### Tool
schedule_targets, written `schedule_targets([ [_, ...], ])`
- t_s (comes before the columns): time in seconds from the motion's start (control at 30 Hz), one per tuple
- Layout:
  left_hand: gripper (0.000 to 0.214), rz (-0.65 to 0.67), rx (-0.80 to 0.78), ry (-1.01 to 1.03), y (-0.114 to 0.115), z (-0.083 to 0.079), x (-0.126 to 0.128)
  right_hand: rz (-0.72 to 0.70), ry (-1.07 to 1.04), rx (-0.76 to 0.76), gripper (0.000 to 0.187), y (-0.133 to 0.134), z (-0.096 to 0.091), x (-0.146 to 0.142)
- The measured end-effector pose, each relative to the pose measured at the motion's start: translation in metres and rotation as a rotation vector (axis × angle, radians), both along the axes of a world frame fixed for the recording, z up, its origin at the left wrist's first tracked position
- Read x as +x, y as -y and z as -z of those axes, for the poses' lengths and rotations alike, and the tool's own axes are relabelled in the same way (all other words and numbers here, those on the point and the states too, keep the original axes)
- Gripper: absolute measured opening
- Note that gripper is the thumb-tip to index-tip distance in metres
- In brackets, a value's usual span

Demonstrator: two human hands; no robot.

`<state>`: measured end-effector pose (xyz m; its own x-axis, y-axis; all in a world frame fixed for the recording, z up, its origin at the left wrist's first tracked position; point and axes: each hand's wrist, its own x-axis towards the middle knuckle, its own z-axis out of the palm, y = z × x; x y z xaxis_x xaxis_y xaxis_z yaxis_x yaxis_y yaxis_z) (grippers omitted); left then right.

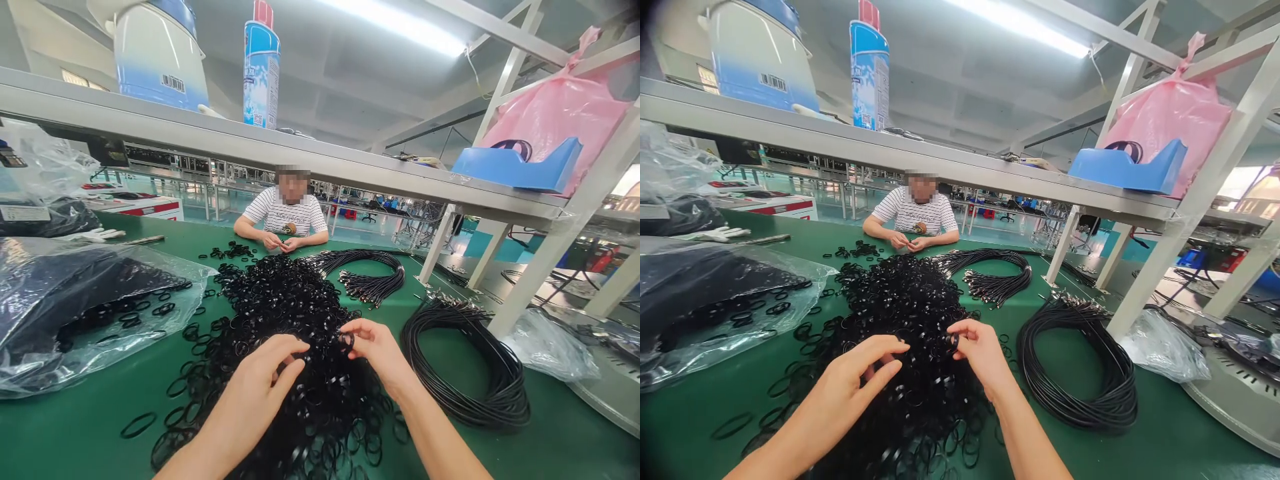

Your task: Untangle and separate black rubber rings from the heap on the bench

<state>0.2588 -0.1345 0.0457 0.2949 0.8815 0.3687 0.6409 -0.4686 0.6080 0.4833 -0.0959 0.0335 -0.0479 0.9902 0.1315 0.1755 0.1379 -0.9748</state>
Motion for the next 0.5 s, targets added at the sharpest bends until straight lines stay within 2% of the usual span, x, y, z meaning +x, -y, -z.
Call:
schedule_targets([
  [0.13, 0.028, 0.079, -0.130, 0.165, -0.003, -0.005, 0.023, -0.067, -0.122, -0.011, 0.019, 0.027, -0.003, -0.015],
  [0.3, 0.019, 0.197, -0.291, 0.323, -0.006, 0.003, 0.039, -0.031, -0.183, 0.006, 0.015, 0.033, 0.000, -0.019],
  [0.43, 0.019, 0.070, -0.319, 0.381, -0.009, 0.004, 0.031, 0.072, -0.202, 0.030, 0.017, 0.031, 0.000, -0.009],
  [0.5, 0.021, 0.038, -0.322, 0.384, -0.011, 0.002, 0.025, 0.081, -0.188, 0.025, 0.018, 0.031, -0.001, -0.006],
])
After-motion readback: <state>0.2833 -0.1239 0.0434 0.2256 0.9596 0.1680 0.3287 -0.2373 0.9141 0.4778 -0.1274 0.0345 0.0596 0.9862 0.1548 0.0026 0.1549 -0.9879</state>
